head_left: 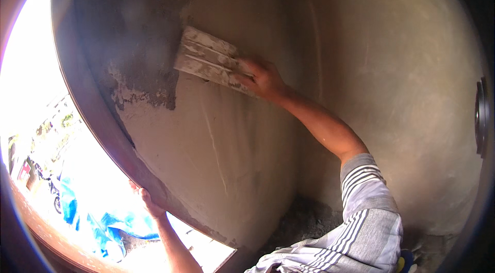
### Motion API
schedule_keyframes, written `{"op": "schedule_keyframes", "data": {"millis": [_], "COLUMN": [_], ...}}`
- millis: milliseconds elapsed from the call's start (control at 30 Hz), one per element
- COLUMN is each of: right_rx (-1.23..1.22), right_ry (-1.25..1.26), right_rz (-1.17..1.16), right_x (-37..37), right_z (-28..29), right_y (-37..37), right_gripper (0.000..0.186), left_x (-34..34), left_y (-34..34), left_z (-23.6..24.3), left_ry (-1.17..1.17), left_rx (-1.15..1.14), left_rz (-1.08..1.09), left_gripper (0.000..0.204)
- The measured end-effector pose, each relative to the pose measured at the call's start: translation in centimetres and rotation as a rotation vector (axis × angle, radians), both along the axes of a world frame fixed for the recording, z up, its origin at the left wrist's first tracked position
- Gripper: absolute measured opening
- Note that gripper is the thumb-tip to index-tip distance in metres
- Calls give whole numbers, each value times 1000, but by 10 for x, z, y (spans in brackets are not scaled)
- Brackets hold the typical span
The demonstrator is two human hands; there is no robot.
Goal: The person scoops plaster from a bucket with a trowel and applies it to an interior wall, smoothing the surface with a flat tool. The worker repeatedly reloads the trowel and spreads plaster across the wall area near a window.
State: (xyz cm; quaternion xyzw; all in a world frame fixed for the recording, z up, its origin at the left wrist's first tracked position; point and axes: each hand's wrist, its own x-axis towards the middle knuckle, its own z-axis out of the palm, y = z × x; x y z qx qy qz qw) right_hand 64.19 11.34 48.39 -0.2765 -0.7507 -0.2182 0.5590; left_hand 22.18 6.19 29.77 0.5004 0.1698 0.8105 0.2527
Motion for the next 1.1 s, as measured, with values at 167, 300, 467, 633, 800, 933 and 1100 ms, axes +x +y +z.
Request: {"op": "schedule_keyframes", "data": {"millis": [167,300,467,633,800,933,1100], "right_rx": [241,-148,-51,-249,-335,-233,-214], "right_ry": [118,-289,59,372,264,-21,456], "right_rz": [-385,-1185,-661,-175,33,246,138], "right_x": [49,108,70,7,-74,-94,-74], "right_z": [55,56,-38,-65,-49,-100,-84], "right_y": [91,94,32,-12,-39,-78,-42], "right_gripper": [35,34,32,30,32,37,39], "left_x": [6,12,29,29,28,23,27], "left_y": [-6,-18,-31,-30,-24,-25,-25], "left_z": [11,19,40,48,42,40,41], "left_ry": [92,114,121,114,100,120,141], "left_rx": [11,-17,0,-4,-55,-21,1], "left_rz": [-54,3,76,3,6,14,46], "left_gripper": [71,80,85,89,93,92,93]}}
